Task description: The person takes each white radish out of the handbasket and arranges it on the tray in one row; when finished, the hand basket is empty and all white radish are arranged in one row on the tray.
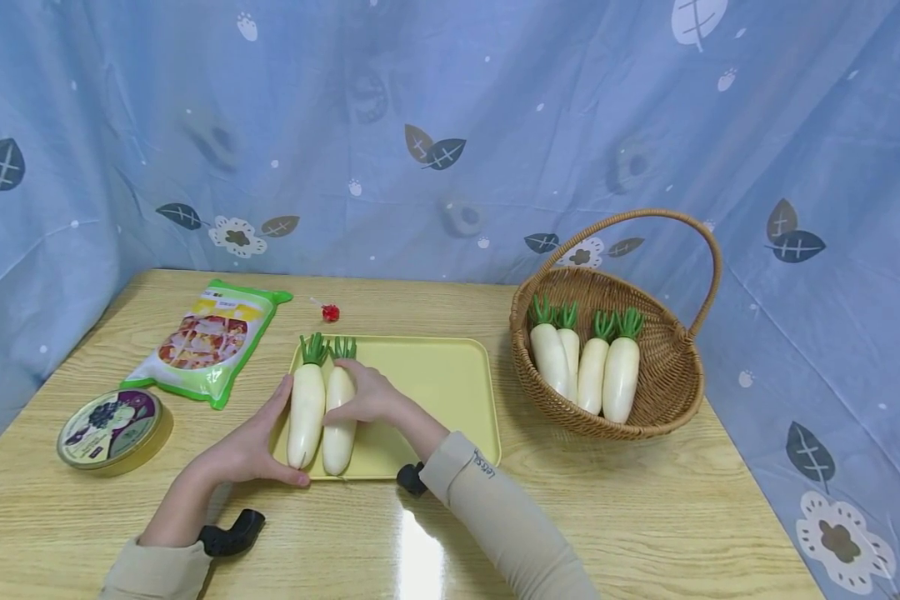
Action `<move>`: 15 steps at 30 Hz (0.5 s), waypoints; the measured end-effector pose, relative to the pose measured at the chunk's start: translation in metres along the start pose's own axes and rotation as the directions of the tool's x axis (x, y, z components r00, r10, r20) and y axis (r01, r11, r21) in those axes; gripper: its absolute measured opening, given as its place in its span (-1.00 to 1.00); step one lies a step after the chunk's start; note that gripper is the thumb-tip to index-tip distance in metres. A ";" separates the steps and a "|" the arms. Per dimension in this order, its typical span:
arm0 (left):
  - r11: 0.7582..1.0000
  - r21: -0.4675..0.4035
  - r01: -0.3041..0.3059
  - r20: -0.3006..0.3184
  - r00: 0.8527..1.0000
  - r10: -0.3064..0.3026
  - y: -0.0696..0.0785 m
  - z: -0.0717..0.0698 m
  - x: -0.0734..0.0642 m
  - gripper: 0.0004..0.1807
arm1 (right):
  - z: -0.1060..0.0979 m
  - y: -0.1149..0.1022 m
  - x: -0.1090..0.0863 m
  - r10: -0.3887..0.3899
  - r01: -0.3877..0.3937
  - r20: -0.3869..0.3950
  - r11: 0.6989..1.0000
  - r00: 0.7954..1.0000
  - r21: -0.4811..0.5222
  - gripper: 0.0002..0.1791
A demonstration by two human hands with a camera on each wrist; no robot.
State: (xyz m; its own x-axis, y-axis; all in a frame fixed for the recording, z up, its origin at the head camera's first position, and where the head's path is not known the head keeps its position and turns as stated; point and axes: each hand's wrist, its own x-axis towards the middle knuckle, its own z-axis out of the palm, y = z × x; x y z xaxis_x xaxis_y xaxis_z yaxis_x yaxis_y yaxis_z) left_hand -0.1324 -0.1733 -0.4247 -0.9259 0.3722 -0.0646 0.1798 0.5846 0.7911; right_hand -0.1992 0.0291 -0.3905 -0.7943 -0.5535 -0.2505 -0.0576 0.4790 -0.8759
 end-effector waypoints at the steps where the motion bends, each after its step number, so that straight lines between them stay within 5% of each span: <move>1: 1.000 -0.001 0.000 0.000 1.000 0.000 0.000 0.000 0.000 0.58 | 0.000 0.000 0.000 -0.003 0.003 0.002 1.000 1.000 -0.004 -0.02; 15: 1.000 -0.011 0.002 0.001 1.000 -0.002 -0.002 0.000 0.001 0.58 | -0.004 -0.002 0.001 -0.020 0.021 0.013 0.998 1.000 -0.056 0.02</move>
State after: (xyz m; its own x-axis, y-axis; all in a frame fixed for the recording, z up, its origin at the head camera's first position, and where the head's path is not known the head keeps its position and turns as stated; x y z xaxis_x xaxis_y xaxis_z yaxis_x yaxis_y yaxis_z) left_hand -0.1335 -0.1736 -0.4262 -0.9258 0.3721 -0.0666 0.1746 0.5774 0.7976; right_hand -0.2018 0.0303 -0.3873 -0.7849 -0.5721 -0.2381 -0.1081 0.5047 -0.8565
